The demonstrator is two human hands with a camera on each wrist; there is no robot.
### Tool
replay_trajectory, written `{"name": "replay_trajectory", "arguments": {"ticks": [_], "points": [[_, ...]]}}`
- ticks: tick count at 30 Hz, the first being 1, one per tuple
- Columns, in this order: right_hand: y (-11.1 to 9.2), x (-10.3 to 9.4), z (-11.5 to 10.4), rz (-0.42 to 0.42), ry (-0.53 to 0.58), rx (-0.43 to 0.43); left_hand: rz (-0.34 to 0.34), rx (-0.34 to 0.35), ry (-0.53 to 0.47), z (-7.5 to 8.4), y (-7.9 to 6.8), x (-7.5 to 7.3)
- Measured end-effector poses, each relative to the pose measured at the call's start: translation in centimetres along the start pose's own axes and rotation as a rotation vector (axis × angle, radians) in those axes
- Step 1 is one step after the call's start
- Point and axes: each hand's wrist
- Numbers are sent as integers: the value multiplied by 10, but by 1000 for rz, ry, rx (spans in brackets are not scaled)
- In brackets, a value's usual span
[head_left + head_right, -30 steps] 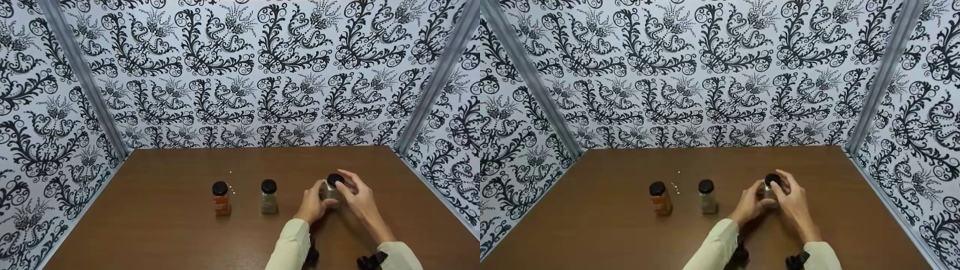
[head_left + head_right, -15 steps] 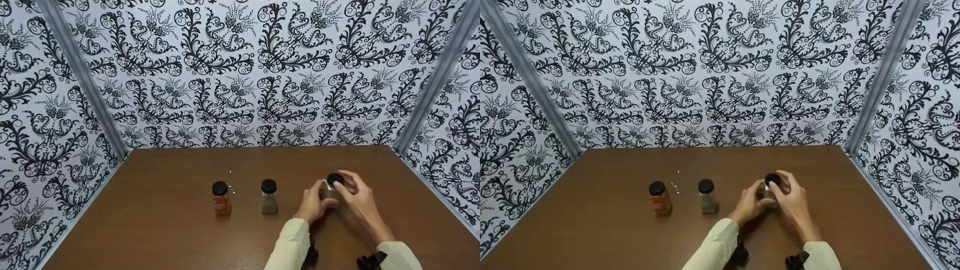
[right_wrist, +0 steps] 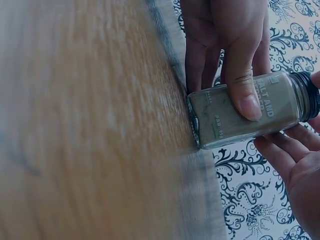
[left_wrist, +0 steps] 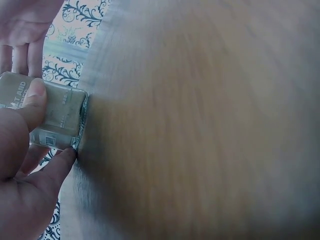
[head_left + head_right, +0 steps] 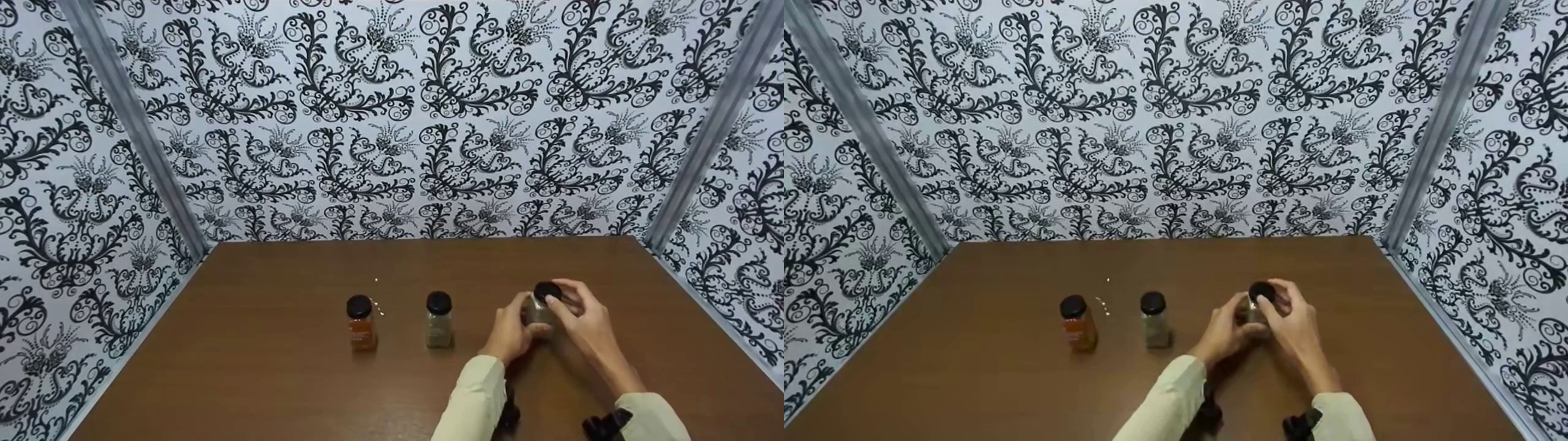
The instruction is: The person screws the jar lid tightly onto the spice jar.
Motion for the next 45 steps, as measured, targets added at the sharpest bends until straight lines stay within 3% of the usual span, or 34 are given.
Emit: {"name": "replay_trajectory", "arguments": {"ticks": [12, 20, 33, 45], "points": [[1, 0, 3, 2, -14, 31, -6, 5, 10, -3, 2, 3], [0, -1, 0, 3, -8, -9, -26, 1, -13, -1, 0, 0], [0, 0, 0, 10, 27, -7, -24, -33, -29, -1, 1, 0], [0, 1, -1, 19, 41, -13, -10, -1, -37, -2, 1, -1]]}}
Point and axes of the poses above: each hand's wrist, its own y-axis towards the middle knuckle, its own x-axis out of the palm, z = x × y, and after that the axes turned 6 degrees about -y, right-handed
